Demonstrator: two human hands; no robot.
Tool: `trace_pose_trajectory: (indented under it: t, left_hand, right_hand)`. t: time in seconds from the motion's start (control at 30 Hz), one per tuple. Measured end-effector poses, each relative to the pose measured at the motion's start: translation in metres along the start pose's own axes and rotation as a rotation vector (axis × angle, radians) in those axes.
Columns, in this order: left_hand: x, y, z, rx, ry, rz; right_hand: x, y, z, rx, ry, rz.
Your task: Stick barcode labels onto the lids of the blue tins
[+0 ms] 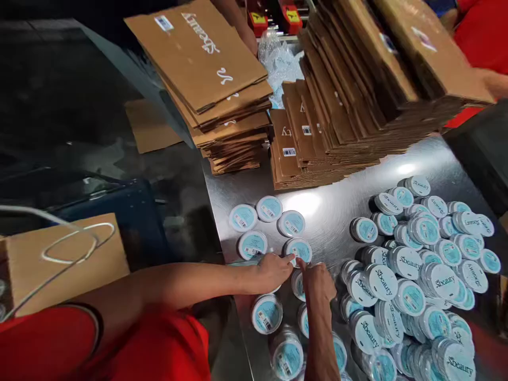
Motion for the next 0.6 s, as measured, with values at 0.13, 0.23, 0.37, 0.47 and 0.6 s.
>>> trace_pose_trajectory:
  t: [0.13, 0.23, 0.37, 0.47, 0.6]
  left_hand:
    - [-0.005, -0.021, -0.007, -0.112, -0.521, 0.069]
    - [0.013, -0.049, -0.010, -0.206, -0.805, 0.013]
    - [0.036, -0.083, -0.007, -0.304, -1.095, -0.056]
    - [0.039, -0.097, -0.002, -0.294, -1.076, -0.048]
    - [0.042, -0.106, -0.001, -0.363, -0.881, -0.023]
  right_hand:
    - [-0.013, -0.055, 0.008, -0.005, 0.478, -0.033]
    - [-0.001, -0.104, 0.005, -0.020, 0.872, -0.234]
    - [0.018, -0.141, 0.002, 0.029, 0.974, -0.220]
    - [0.027, -0.153, 0.006, 0.059, 1.010, -0.168]
    - [0.029, -0.167, 0.011, 0.067, 0.967, -0.105]
Point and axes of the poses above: each hand's wrist, its own y-axis towards the middle knuckle, its own x-axis out of the palm, z = x × y, the point moved 3 cm from there along y, towards the middle knuckle, and after that the axes turned 1 degree about y, right-handed, at the moved point
